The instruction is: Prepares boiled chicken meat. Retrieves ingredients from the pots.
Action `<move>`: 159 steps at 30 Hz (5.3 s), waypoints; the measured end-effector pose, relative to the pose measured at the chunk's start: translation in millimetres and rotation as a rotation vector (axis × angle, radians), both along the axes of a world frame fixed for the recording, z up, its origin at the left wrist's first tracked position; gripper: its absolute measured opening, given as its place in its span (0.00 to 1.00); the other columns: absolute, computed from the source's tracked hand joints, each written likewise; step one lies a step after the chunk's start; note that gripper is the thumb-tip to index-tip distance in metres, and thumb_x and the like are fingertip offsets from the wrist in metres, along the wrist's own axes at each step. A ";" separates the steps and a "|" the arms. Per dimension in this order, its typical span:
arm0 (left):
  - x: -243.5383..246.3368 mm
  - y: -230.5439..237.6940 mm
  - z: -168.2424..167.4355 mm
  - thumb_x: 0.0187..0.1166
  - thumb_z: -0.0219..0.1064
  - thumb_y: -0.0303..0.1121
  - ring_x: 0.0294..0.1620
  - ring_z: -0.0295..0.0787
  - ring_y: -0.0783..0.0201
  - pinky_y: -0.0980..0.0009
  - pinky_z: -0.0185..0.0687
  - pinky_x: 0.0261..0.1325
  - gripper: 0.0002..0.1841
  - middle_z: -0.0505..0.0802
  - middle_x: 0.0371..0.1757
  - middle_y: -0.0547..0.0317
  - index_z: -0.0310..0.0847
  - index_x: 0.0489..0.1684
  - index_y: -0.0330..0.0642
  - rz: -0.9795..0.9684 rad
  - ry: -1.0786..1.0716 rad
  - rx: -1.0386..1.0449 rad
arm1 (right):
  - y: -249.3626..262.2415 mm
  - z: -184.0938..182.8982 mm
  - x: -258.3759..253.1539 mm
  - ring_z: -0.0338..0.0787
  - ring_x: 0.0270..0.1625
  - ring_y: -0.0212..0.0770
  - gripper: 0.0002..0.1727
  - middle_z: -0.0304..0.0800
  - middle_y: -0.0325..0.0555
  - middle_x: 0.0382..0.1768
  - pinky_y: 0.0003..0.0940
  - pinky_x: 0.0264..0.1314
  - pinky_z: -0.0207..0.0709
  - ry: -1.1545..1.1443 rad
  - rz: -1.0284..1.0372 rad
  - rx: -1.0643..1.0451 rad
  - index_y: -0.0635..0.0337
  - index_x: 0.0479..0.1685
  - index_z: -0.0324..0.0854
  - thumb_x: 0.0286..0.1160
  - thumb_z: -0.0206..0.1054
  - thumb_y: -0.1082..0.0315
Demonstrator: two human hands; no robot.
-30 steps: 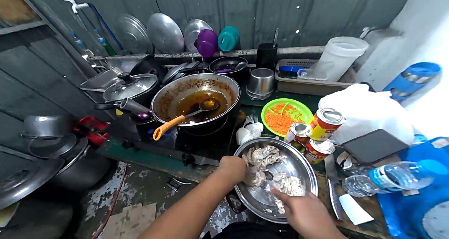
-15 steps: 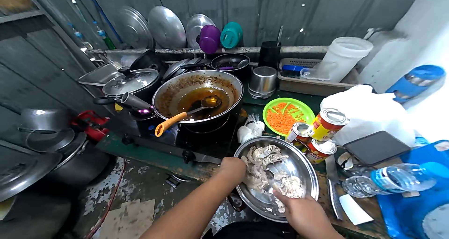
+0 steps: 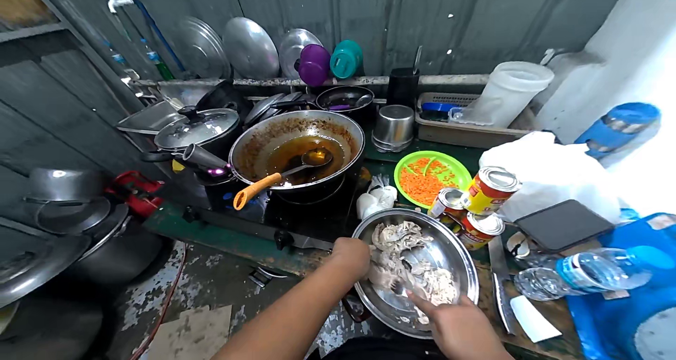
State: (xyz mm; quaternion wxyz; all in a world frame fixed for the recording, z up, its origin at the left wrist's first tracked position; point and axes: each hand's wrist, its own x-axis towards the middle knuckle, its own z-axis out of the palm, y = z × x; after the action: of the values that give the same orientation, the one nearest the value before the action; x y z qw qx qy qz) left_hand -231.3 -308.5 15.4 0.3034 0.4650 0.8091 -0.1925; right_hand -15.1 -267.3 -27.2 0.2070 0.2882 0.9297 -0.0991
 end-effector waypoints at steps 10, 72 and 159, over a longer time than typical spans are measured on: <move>-2.7 -3.5 0.0 0.86 0.59 0.31 0.68 0.86 0.38 0.35 0.82 0.61 0.15 0.89 0.66 0.39 0.85 0.62 0.35 -0.003 -0.016 0.009 | -1.8 53.1 -13.9 0.93 0.59 0.64 0.31 0.97 0.59 0.49 0.67 0.73 0.69 -0.040 -0.068 -0.130 0.25 0.87 0.70 0.85 0.53 0.64; 3.7 14.2 -13.2 0.79 0.65 0.28 0.67 0.87 0.36 0.32 0.83 0.56 0.16 0.89 0.66 0.40 0.84 0.65 0.42 -0.015 0.009 0.000 | 52.0 12.7 18.2 0.90 0.67 0.59 0.28 0.95 0.52 0.60 0.65 0.79 0.63 -0.140 -0.160 -0.121 0.22 0.84 0.73 0.87 0.53 0.60; 22.0 -16.7 12.5 0.84 0.59 0.29 0.69 0.85 0.35 0.33 0.81 0.60 0.14 0.88 0.67 0.36 0.84 0.61 0.34 -0.001 0.027 -0.094 | 25.0 59.2 53.2 0.90 0.67 0.64 0.28 0.94 0.55 0.62 0.69 0.75 0.68 -0.085 -0.141 -0.254 0.28 0.84 0.75 0.89 0.51 0.62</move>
State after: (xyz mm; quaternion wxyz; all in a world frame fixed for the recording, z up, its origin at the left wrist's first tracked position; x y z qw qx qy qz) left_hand -209.3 -325.2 28.0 0.3141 0.4478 0.8030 -0.2368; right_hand 38.1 -242.4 32.1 0.2733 0.3283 0.8775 -0.2178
